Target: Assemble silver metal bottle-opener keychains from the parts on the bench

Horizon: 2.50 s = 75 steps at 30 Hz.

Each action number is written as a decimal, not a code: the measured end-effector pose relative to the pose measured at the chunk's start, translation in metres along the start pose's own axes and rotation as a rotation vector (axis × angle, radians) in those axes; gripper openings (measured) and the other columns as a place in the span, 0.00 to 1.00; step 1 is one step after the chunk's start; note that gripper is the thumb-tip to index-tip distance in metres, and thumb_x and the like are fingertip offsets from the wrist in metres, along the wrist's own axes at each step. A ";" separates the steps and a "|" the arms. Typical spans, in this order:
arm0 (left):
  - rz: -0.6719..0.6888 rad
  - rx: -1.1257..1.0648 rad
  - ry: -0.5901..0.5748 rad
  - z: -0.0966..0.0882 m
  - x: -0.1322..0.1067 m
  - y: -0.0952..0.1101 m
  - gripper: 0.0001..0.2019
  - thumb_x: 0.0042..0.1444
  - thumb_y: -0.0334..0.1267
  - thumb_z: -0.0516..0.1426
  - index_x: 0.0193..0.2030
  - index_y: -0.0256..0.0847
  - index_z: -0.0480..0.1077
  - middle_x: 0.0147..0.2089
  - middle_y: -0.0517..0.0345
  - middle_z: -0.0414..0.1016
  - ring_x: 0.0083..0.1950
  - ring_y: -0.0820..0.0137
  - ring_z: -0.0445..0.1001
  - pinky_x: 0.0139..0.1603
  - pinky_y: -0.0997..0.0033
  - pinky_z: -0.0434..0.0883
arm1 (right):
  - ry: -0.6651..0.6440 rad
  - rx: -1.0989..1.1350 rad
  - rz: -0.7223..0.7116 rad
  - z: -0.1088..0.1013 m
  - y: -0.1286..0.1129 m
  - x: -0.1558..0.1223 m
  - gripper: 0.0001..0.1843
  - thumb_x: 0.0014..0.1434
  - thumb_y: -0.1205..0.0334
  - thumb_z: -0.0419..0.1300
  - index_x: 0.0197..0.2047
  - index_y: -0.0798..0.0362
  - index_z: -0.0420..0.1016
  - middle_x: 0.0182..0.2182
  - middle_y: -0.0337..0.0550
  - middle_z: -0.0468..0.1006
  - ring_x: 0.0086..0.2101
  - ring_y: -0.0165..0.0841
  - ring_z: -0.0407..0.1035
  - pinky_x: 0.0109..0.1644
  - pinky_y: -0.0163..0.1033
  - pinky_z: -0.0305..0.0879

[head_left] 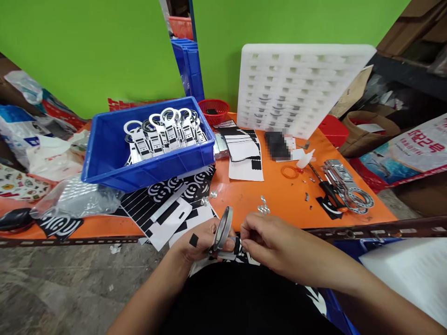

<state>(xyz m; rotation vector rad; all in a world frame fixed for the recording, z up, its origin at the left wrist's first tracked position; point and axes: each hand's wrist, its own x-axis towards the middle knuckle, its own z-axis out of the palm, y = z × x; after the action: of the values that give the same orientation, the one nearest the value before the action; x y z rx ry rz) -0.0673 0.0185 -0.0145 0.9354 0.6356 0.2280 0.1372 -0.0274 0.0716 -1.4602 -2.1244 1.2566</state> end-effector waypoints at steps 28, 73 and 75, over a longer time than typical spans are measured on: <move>-0.030 0.031 0.069 0.005 0.000 0.003 0.14 0.36 0.46 0.65 0.19 0.37 0.71 0.14 0.61 0.63 0.16 0.78 0.56 0.18 0.74 0.52 | 0.013 0.169 0.110 0.007 -0.001 0.006 0.06 0.57 0.68 0.56 0.31 0.52 0.73 0.24 0.35 0.71 0.22 0.26 0.60 0.24 0.30 0.52; -0.037 0.071 -0.033 0.008 -0.002 0.012 0.17 0.38 0.45 0.65 0.18 0.38 0.63 0.15 0.64 0.58 0.17 0.80 0.53 0.19 0.75 0.49 | -0.176 0.870 0.285 0.020 0.024 0.019 0.06 0.52 0.65 0.63 0.35 0.56 0.73 0.27 0.38 0.78 0.25 0.27 0.72 0.35 0.36 0.69; -0.028 0.080 -0.051 0.007 -0.001 0.010 0.19 0.38 0.49 0.66 0.18 0.37 0.64 0.16 0.63 0.60 0.18 0.79 0.54 0.19 0.74 0.49 | -0.182 0.864 0.276 0.021 0.026 0.020 0.07 0.52 0.65 0.63 0.35 0.56 0.74 0.28 0.39 0.78 0.26 0.27 0.73 0.35 0.36 0.69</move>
<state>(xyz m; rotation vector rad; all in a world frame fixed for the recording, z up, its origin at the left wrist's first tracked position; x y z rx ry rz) -0.0633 0.0188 -0.0033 1.0052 0.6142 0.1540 0.1312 -0.0179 0.0347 -1.2626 -1.1695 2.1041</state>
